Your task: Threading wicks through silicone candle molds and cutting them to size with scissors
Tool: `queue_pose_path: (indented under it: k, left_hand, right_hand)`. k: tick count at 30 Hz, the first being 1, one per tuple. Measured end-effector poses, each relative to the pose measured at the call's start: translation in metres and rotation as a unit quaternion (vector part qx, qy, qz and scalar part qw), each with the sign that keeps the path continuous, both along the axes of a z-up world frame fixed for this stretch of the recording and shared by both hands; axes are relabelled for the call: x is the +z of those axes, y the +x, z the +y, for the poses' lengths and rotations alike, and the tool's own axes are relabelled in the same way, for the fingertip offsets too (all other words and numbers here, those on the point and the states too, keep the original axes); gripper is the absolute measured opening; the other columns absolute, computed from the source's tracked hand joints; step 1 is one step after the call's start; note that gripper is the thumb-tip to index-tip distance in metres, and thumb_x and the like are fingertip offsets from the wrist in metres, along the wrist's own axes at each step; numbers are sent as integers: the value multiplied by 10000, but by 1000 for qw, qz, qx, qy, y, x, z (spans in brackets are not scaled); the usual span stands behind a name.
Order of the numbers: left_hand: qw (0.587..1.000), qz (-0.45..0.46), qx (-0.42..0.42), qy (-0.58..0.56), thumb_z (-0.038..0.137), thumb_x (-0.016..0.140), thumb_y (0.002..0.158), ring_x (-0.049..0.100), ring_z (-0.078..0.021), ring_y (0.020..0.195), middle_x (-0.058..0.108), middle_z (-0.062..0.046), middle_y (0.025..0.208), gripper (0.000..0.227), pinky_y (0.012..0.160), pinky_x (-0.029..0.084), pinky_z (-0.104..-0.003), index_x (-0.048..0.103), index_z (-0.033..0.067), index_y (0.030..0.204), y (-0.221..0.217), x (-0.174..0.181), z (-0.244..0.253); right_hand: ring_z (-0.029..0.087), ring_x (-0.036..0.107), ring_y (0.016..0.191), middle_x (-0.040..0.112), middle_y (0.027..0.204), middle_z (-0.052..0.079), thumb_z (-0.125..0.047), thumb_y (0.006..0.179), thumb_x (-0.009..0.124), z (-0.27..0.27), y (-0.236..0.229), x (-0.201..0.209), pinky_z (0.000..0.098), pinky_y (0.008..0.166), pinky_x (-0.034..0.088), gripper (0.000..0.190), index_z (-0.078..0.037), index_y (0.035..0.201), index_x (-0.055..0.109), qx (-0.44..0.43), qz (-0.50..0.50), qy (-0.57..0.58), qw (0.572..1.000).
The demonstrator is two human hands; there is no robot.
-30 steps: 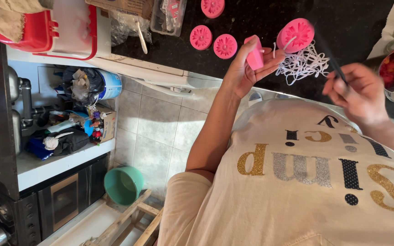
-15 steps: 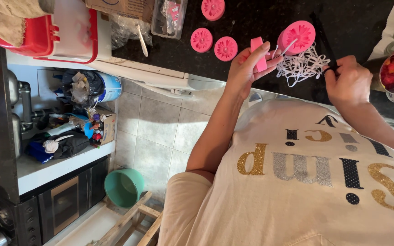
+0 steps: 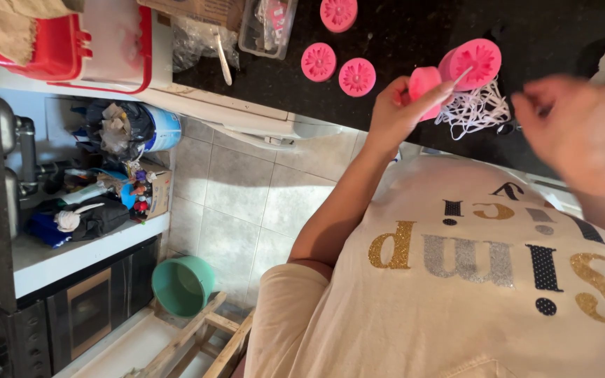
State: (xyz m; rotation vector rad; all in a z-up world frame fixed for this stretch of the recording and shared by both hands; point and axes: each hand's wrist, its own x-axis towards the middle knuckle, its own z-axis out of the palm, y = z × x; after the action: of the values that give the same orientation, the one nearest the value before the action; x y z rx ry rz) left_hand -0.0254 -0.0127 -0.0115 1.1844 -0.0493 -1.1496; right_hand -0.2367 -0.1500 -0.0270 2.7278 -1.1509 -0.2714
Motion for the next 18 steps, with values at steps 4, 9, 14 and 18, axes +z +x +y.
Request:
queue_pose_path:
  k: [4,9,14,18]
  left_hand:
    - [947,-258,-97,165,537,762,600,607,-141,733,689,-30,862,582,622,507,-261,667,109,982,-1,-1,0]
    - [938,-278,-78,190,560,744,558,648,-161,816,719,-26,933,622,719,538,-300,656,137,1005,1,29,2]
    - [994,-29,-44,97,412,810,430,680,-338,1153,651,-308,1297,1157,1001,582,-429,422,-78,1403,11,34,9]
    - [982,-140,-48,121,440,811,614,754,-214,949,766,-125,1099,654,841,606,-306,647,22,1089,5,-16,27]
  right_hand:
    - [213,739,906,776,1015,100,-305,1055,841,-2,70,63,354,882,564,333,-6,1201,815,122,-304,285,901]
    - [138,712,826,762,906,69,-171,846,862,-11,128,77,263,842,572,256,-75,1074,795,20,-245,443,862]
    - [248,700,1036,743,1160,119,-229,1110,730,-50,174,73,393,935,533,253,-57,1295,719,153,-232,440,854]
    - [172,586,1141,643,1266,42,-236,1049,678,-105,245,-71,295,1020,426,370,-109,1391,617,53,-198,564,800]
